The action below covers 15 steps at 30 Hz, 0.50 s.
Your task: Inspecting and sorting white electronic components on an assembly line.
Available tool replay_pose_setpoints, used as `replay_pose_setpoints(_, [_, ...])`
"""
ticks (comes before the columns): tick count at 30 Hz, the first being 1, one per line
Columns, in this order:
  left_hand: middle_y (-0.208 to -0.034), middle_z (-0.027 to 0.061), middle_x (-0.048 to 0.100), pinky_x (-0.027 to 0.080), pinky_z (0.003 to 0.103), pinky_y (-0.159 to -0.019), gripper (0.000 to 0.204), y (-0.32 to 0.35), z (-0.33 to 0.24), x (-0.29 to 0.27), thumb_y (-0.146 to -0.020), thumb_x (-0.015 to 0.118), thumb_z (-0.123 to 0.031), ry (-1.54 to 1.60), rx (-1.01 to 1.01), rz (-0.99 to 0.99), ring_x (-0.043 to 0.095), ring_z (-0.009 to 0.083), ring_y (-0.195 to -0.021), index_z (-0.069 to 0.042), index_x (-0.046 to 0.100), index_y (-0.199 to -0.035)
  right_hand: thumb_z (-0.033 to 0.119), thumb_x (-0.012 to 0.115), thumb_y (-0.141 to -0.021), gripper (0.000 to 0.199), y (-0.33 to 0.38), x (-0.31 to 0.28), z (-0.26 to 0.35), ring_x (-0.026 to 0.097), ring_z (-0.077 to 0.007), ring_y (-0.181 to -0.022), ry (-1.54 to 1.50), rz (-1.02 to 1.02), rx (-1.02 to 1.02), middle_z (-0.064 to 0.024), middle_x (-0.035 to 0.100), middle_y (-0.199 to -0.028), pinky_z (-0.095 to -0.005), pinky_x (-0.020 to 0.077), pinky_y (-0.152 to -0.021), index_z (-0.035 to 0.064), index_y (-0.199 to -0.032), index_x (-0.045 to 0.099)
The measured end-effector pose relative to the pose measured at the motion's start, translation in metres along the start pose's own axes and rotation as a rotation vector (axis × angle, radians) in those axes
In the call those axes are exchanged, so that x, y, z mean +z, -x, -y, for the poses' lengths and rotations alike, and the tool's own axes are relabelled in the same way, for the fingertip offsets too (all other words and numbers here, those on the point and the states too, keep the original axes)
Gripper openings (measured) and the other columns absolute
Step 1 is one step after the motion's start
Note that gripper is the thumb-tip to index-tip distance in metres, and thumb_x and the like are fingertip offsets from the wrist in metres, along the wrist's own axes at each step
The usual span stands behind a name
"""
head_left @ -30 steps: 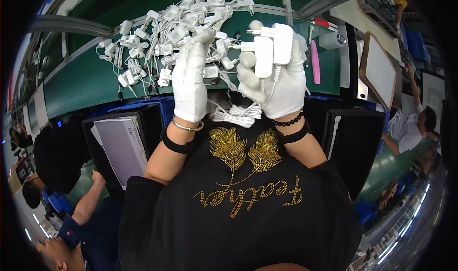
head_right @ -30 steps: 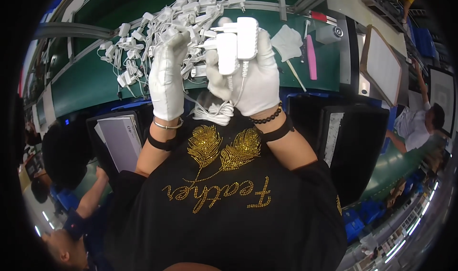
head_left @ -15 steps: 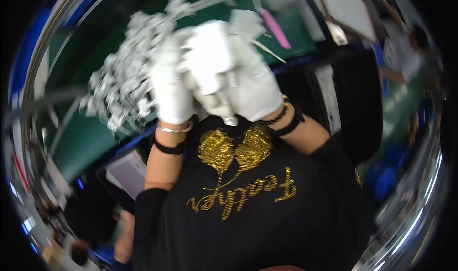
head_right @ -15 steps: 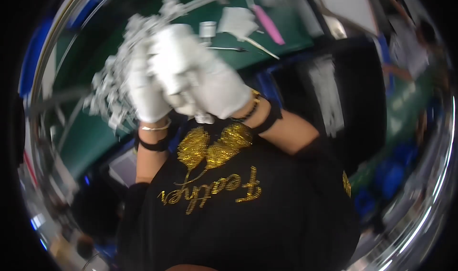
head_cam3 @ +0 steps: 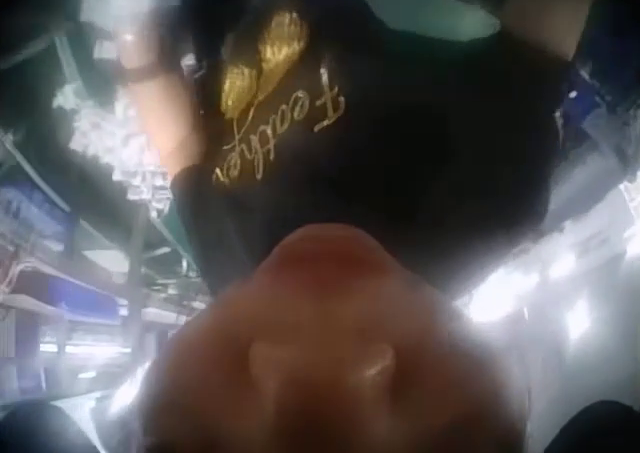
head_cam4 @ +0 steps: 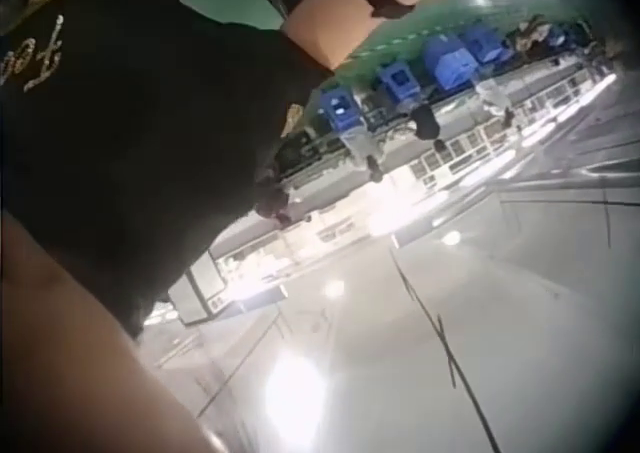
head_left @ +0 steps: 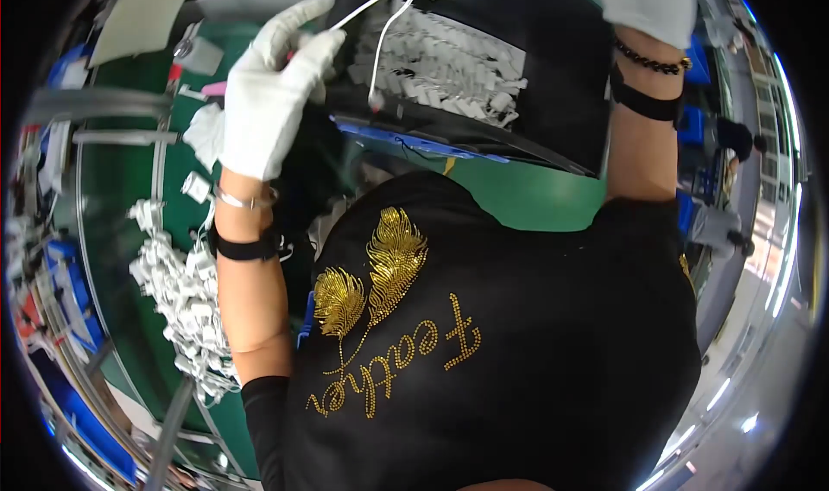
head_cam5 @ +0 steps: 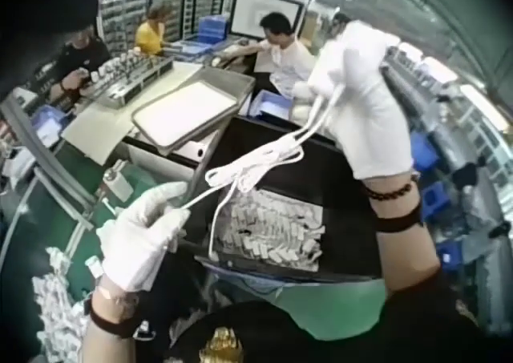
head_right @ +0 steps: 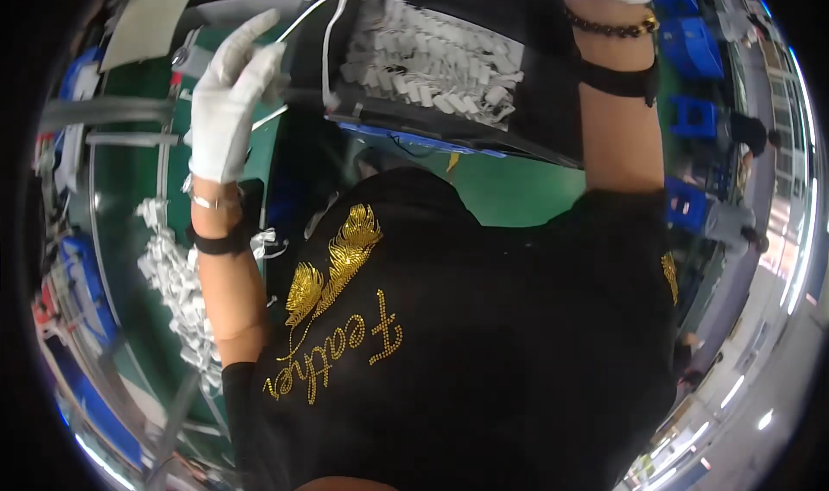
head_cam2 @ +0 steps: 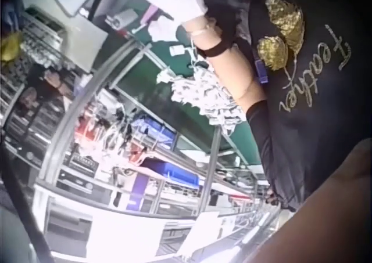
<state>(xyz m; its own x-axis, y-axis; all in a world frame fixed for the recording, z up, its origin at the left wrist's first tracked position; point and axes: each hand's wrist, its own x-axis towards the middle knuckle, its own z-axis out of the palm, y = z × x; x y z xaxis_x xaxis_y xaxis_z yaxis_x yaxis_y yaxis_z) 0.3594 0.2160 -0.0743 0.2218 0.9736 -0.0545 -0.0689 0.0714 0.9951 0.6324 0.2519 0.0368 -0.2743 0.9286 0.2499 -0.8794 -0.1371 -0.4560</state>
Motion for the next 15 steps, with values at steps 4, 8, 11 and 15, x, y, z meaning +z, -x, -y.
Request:
replay_pose_setpoints(4, [-0.086, -0.0013, 0.065, 0.048, 0.023, -0.06, 0.028, -0.053, 0.04, 0.034, -0.09, 0.069, -0.016, -0.316, -0.02, 0.224, 0.058, 0.0065, -0.066, -0.005, 0.067, -0.115, 0.033, 0.051, -0.1, 0.036, 0.054, -0.115, 0.028, 0.063, -0.0306, -0.094, -0.027, -0.104, 0.109, -0.0138, 0.064, -0.103, -0.0478, 0.0554, -0.076, 0.0062, -0.123, 0.053])
replay_pose_setpoints(8, [-0.096, 0.0023, 0.069, 0.052, 0.026, -0.073, 0.021, -0.055, 0.084, 0.062, -0.09, 0.068, -0.016, -0.782, 0.231, 0.275, 0.065, 0.0114, -0.081, -0.006, 0.07, -0.108, 0.018, 0.065, -0.09, 0.038, 0.103, -0.148, 0.01, 0.068, -0.0206, -0.078, 0.887, -0.76, 0.137, -0.0105, 0.066, -0.099, -0.0351, 0.0573, -0.064, 0.0008, -0.122, 0.053])
replay_pose_setpoints(11, [-0.103, 0.0063, 0.069, 0.051, 0.029, -0.083, 0.021, -0.038, 0.079, 0.068, -0.09, 0.066, -0.011, -0.658, 0.231, 0.23, 0.065, 0.0155, -0.095, -0.003, 0.068, -0.109, 0.021, 0.062, -0.092, 0.036, 0.123, -0.183, -0.002, 0.067, -0.0172, -0.075, 1.125, -0.874, 0.205, -0.0078, 0.067, -0.094, -0.0302, 0.0542, -0.056, 0.0087, -0.124, 0.053])
replay_pose_setpoints(15, [-0.105, 0.0076, 0.068, 0.05, 0.028, -0.085, 0.02, -0.012, 0.072, 0.06, -0.09, 0.064, -0.007, -0.271, -0.075, 0.105, 0.064, 0.0151, -0.096, -0.002, 0.067, -0.11, 0.018, 0.065, -0.088, 0.029, 0.2, -0.318, -0.003, 0.07, -0.0213, -0.085, 1.219, -0.857, 0.749, -0.0083, 0.069, -0.1, -0.0328, 0.0544, -0.065, 0.0101, -0.115, 0.061])
